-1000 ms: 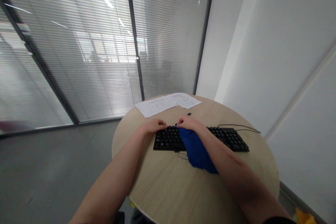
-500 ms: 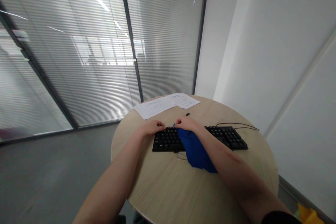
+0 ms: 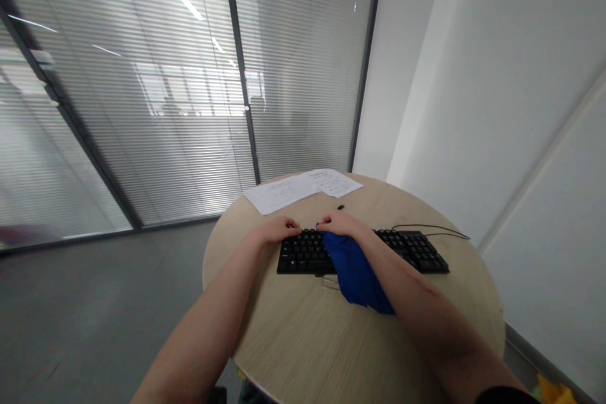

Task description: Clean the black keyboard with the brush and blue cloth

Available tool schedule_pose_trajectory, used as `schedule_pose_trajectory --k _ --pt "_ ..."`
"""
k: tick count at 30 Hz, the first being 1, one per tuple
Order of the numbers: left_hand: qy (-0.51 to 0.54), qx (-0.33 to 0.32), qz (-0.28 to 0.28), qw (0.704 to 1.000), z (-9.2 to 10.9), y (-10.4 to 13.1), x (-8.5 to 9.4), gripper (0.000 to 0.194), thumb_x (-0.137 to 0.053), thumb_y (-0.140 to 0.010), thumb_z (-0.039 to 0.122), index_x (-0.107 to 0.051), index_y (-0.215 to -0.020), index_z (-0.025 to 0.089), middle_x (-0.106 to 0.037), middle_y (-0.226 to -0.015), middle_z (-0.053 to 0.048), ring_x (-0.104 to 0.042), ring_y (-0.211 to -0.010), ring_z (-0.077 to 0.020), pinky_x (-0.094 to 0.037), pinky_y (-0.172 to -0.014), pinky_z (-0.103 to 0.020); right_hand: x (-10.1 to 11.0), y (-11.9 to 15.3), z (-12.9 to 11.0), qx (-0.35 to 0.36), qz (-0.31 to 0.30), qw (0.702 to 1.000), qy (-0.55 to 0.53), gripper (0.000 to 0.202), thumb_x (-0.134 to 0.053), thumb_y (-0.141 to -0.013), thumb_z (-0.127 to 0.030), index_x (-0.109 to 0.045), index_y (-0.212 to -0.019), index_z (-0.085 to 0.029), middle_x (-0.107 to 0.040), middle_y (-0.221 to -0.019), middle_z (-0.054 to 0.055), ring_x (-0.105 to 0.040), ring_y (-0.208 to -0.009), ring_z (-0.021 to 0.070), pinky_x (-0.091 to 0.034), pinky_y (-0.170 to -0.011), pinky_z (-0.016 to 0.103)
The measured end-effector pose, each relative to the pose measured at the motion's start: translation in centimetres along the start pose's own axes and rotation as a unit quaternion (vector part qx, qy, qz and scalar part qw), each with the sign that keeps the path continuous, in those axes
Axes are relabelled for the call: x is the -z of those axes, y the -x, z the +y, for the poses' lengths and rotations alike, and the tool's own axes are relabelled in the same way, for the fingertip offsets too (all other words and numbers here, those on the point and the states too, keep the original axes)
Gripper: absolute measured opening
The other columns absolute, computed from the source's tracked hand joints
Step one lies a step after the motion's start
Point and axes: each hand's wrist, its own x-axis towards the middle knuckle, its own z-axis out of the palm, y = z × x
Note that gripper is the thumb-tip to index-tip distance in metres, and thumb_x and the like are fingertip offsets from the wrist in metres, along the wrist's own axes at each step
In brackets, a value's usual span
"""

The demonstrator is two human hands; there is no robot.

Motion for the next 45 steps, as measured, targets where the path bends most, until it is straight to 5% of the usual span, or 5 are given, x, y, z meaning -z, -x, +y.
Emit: schedule_pose_trajectory --k 4,10,23,45 --pt "0.004 -0.01 0.001 1.0 0.0 0.0 0.0 0.049 -0.056 -0.077 0.059 -0.073 -0.097 0.018 -0.073 -0.09 -0.004 -0.064 -0.084 -0.0209 -0.047 -0.071 -0.026 -0.2 -0.2 0.0 -0.009 0.015 0.999 0.034 0.034 -0.051 -0.091 -0.033 -0.074 -0.075 -0.016 -0.073 -0.074 0.004 -0.062 -0.069 0.0162 -0.039 -0.059 0.023" --pt "-0.004 0.004 -0.006 1.0 0.4 0.3 0.1 0.048 -0.055 -0.08 0.056 -0.073 -0.102 0.018 -0.072 -0.087 -0.005 -0.063 -0.077 -0.02 -0.047 -0.068 -0.027 -0.4 -0.4 0.2 -0.025 0.012 1.0 -0.003 0.02 -0.06 -0.083 -0.024 -0.077 -0.093 -0.018 -0.076 -0.089 0.003 -0.066 -0.08 0.0163 -0.044 -0.067 0.021" --pt "-0.008 -0.002 -0.002 1.0 0.2 0.1 0.1 0.048 -0.056 -0.078 0.057 -0.073 -0.099 0.018 -0.072 -0.09 -0.004 -0.063 -0.08 -0.0196 -0.046 -0.066 -0.025 0.1 0.0 0.3 -0.009 0.003 0.998 -0.066 0.019 -0.074 -0.076 -0.028 -0.077 -0.091 -0.017 -0.076 -0.088 0.003 -0.067 -0.082 0.0172 -0.048 -0.071 0.023" --pt "-0.012 -0.015 0.001 1.0 -0.2 -0.3 -0.1 0.05 -0.053 -0.078 0.059 -0.073 -0.098 0.018 -0.073 -0.091 -0.005 -0.064 -0.084 -0.0216 -0.045 -0.07 -0.027 -0.4 0.0 -1.3 -0.054 0.03 0.996 0.064 0.023 -0.063 -0.083 -0.039 -0.077 -0.085 -0.021 -0.076 -0.088 0.005 -0.067 -0.08 0.0181 -0.042 -0.063 0.023"
